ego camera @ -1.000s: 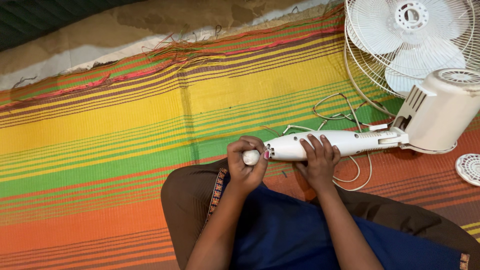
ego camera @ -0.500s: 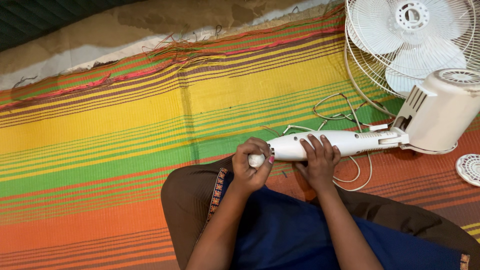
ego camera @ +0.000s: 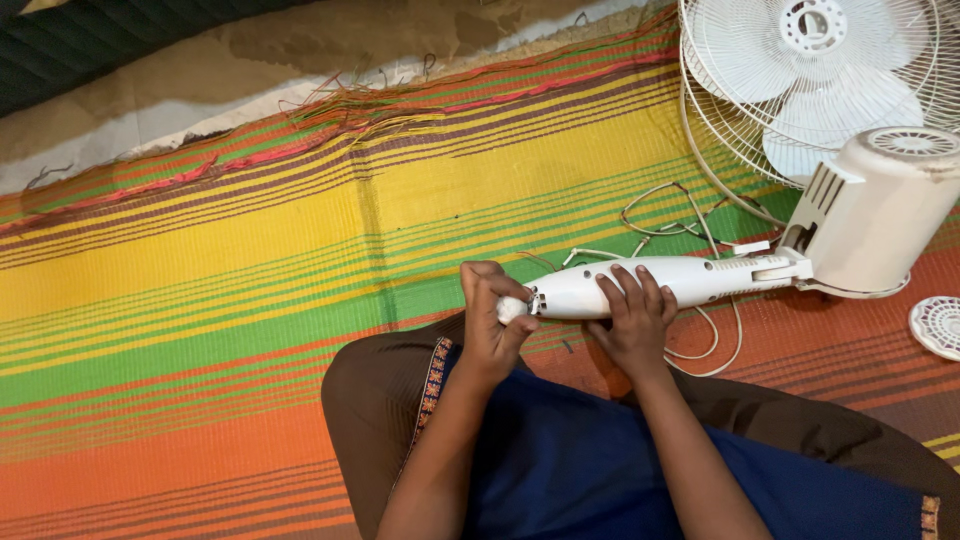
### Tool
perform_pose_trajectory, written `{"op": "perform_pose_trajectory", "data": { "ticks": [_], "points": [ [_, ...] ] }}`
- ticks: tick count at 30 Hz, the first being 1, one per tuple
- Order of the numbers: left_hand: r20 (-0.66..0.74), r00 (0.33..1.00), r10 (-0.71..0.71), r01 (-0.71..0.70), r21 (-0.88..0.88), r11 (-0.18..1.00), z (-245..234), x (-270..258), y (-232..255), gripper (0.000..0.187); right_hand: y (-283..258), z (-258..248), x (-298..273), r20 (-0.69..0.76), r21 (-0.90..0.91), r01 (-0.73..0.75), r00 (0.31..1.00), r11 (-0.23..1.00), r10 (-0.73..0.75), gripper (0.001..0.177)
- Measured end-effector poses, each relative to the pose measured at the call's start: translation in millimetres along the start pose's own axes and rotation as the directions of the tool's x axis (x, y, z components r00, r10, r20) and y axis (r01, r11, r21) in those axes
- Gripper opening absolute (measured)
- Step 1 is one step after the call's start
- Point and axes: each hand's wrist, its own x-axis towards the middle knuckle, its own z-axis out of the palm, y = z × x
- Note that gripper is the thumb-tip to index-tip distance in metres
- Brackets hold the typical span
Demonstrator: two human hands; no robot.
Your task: The person assembles a white table fan by hand. They attach the fan blade to the motor housing, then place the front wire cage over the blade and secure it with a plastic nut.
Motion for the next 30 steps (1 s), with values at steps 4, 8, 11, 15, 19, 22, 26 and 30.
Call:
{"op": "perform_pose_trajectory", "data": {
  "ticks": [4,8,11,15,19,22,26,30],
  "points": [
    [-0.054,0.997,-0.052,0.038,-0.231,0.972,3,4,0,0.062,0,0,0,-0.005,-0.005,0.004,1.000,1.000,-0.004,0.092],
    [-0.085,0.993,0.084,-0.093,-0.112,0.989,0,10,0,0.052,0,1,0,0.001,0.006,0.001,1.000,1.000,-0.001,0.092],
    [-0.092,0.995,0.033,-0.041,-0.084,0.996,-5,12,5,0.044,1,1,1,-0.023,0.004,0.016,1.000,1.000,-0.016,0.090],
    [0.000,0.999,-0.051,0.050,-0.105,0.993,-12,13,13,0.033,0,0,2,-0.021,0.001,0.012,1.000,1.000,-0.012,0.089],
    [0.019,0.974,-0.226,0.218,-0.361,0.907,-9,14,17,0.034,0,-1,2,0.017,0.008,-0.003,1.000,1.000,0.002,0.092],
    [-0.057,0.990,-0.130,0.083,-0.516,0.853,-5,17,14,0.033,-1,-2,4,0.043,0.011,-0.021,0.999,1.000,0.020,0.094],
    [-0.045,0.994,-0.103,0.074,-0.426,0.902,-5,16,12,0.025,-1,-3,4,0.051,0.007,-0.024,0.998,1.000,0.024,0.095],
    [-0.104,0.994,-0.020,0.013,-0.061,0.998,-6,14,12,0.031,-1,-2,5,0.021,0.014,-0.009,1.000,1.000,0.009,0.092]
  ]
}}
